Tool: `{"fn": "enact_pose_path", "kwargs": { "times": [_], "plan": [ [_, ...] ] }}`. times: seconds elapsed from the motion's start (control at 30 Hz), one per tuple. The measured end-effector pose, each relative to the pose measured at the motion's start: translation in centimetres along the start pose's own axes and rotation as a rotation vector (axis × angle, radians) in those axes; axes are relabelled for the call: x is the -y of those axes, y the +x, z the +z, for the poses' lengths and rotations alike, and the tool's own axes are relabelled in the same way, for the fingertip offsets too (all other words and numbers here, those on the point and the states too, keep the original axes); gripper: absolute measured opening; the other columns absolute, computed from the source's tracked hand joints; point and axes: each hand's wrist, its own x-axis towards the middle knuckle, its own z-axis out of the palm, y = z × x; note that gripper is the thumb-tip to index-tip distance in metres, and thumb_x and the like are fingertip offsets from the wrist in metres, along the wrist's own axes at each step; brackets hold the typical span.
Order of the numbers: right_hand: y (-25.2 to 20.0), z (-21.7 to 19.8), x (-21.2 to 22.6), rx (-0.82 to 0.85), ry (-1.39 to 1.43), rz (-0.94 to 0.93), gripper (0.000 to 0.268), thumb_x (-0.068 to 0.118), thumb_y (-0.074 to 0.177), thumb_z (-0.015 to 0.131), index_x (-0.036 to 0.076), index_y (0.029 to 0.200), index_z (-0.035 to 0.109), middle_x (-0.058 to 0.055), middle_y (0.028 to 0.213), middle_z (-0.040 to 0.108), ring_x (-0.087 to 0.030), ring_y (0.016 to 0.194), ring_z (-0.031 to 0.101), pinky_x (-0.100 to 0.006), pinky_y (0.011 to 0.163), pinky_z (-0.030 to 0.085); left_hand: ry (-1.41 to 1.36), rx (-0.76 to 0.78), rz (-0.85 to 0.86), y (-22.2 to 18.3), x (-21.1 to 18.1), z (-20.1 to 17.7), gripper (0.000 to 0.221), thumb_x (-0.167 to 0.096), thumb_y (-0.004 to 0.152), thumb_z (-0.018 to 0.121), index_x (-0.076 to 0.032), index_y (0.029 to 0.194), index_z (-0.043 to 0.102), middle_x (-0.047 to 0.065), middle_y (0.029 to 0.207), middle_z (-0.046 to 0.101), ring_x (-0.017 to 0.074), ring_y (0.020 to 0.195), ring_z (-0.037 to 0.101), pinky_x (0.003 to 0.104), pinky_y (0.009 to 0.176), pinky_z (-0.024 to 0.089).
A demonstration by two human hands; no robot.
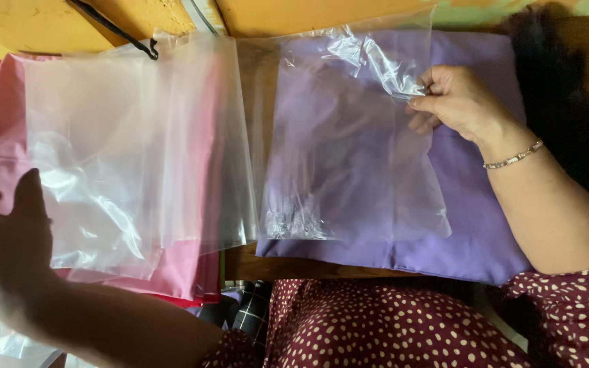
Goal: The person cleans a purple cloth with a duster, selects a plastic bag from a stack, and places the cloth inside the bag.
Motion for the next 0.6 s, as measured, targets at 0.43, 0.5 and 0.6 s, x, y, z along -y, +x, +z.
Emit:
{"fn": "enact_pose_path", "kwargs": {
  "times": [0.43, 0.5, 0.6],
  "plan": [
    [1.2, -0.3, -3.4, 0.094, 0.065, -0.208, 0.019, -0.002, 0.087, 0.062, -0.005, 0.103, 0.052, -0.020, 0.080, 0.061, -0.030, 0.059, 0.064, -0.036, 0.042, 0.055, 0.195, 0.777, 0.171, -7.8, -17.1, 7.5, 0.111, -0.073, 0.076, 0.055, 0.005, 0.145, 0.018, 0.031, 0.149, 0.016, 0.0571, 0.132, 0.019, 0.069, 0.099, 0.027],
    [0.4, 0.0, -2.5, 0.065, 0.074, -0.218, 0.019, -0.003, 0.085, 0.061, -0.005, 0.101, 0.053, -0.019, 0.077, 0.060, -0.029, 0.055, 0.064, -0.037, 0.041, 0.054, 0.272, 0.718, 0.158, -6.1, -14.3, 12.0, 0.111, -0.065, 0.070, 0.065, 0.000, 0.147, 0.017, 0.027, 0.150, 0.017, 0.0569, 0.132, 0.017, 0.070, 0.098, 0.027],
    [0.2, 0.0, -2.3, 0.081, 0.086, -0.205, 0.018, -0.004, 0.085, 0.060, -0.006, 0.100, 0.051, -0.023, 0.075, 0.061, -0.032, 0.055, 0.065, -0.039, 0.043, 0.056, 0.227, 0.720, 0.295, -3.9, -13.3, 9.2, 0.086, -0.028, 0.074, 0.066, -0.005, 0.147, 0.027, 0.025, 0.148, 0.028, 0.0525, 0.130, 0.030, 0.069, 0.093, 0.034]
  ]
}}
